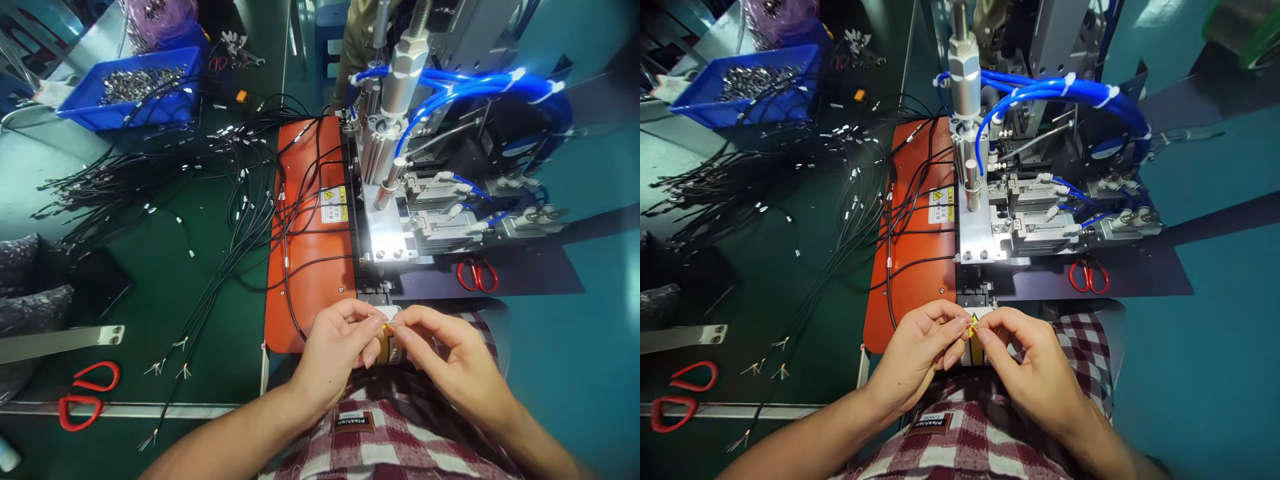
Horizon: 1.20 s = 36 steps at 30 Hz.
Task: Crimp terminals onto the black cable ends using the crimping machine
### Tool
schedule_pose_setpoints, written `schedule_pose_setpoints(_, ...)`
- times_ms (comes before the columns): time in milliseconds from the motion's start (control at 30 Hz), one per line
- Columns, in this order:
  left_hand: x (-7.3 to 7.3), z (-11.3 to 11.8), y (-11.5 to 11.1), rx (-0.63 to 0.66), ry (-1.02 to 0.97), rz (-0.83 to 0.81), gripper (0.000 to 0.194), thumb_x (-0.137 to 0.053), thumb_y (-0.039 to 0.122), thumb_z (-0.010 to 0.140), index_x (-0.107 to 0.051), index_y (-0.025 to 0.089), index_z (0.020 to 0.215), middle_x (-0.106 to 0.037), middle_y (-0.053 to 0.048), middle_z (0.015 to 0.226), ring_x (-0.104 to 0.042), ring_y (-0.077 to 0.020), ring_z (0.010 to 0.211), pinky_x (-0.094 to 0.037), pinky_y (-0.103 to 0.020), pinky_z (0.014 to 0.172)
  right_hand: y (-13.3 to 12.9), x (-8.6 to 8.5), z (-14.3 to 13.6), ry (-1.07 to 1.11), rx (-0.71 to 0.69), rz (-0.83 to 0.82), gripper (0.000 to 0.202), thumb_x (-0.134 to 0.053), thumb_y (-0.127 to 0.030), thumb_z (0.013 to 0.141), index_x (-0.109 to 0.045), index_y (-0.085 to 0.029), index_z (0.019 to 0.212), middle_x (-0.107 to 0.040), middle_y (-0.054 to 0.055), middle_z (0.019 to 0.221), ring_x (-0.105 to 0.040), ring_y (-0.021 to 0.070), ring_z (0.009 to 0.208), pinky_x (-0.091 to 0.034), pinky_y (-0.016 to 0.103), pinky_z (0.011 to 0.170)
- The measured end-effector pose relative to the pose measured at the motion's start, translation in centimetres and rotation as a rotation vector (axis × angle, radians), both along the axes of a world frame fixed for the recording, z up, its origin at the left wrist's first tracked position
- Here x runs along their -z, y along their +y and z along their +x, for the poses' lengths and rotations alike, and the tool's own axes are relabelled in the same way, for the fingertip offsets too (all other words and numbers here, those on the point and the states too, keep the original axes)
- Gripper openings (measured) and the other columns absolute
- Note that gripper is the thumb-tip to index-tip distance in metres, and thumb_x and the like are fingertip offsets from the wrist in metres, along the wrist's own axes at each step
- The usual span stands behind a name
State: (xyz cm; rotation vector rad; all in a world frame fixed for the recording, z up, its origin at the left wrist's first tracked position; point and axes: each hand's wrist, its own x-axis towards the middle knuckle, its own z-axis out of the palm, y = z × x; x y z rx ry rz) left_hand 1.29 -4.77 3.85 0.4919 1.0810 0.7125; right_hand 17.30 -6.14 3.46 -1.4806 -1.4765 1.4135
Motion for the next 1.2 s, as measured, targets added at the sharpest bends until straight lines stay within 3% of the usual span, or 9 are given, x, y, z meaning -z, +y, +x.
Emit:
schedule_pose_setpoints(267,0.2,-0.1,-0.3,0.049,0.034,0.048,0.018,-0.066,0.03,0.085,-0.06,0.013,0.082,-0.045,0.006,0.047,-0.036,-0.004,0.042,-0.023,-0.018,0.045,0.5,-0.1,0.2,0.018,0.005,-0.131,0.018,-0.059,-0.03,0.085,-0.064,-0.018,0.072,-0.059,-0.001,0.06,-0.05,0.0129,0.053,-0.041,0.024,0.049)
schedule_pose_setpoints(500,0.2,0.0,-0.2,0.038,0.049,0.04,0.022,-0.069,0.033,0.082,-0.06,0.013,0.08,-0.045,0.006,0.047,-0.036,-0.0042,0.042,-0.024,-0.018,0.044,0.0,0.1,0.0,-0.035,0.098,-0.002,0.011,-0.066,-0.028,0.081,-0.065,-0.02,0.074,-0.063,0.0,0.064,-0.055,0.0141,0.056,-0.046,0.025,0.054)
schedule_pose_setpoints(633,0.3,0.0,-0.2,0.022,0.055,0.045,0.024,-0.07,0.035,0.081,-0.059,0.013,0.081,-0.045,0.006,0.047,-0.036,-0.0041,0.041,-0.024,-0.018,0.044,-0.1,0.2,-0.1,0.001,0.114,-0.018,0.009,-0.067,-0.027,0.08,-0.068,-0.02,0.074,-0.065,0.0,0.064,-0.057,0.0146,0.056,-0.047,0.025,0.053)
schedule_pose_setpoints(933,0.2,-0.1,-0.3,0.028,0.092,0.077,0.022,-0.068,0.033,0.083,-0.058,0.013,0.082,-0.045,0.007,0.046,-0.037,-0.0041,0.042,-0.026,-0.018,0.045,0.5,-0.6,0.4,0.007,0.038,-0.074,0.014,-0.064,-0.03,0.082,-0.07,-0.02,0.074,-0.069,0.002,0.066,-0.06,0.0172,0.059,-0.049,0.027,0.057)
schedule_pose_setpoints(1200,-0.3,0.1,-0.2,0.024,0.117,0.081,0.027,-0.073,0.037,0.077,-0.059,0.014,0.078,-0.047,0.006,0.045,-0.039,-0.005,0.041,-0.028,-0.018,0.044,1.0,0.0,0.7,0.119,0.021,-0.176,0.019,-0.063,-0.031,0.081,-0.067,-0.018,0.069,-0.061,0.0,0.06,-0.051,0.0129,0.053,-0.042,0.024,0.049)
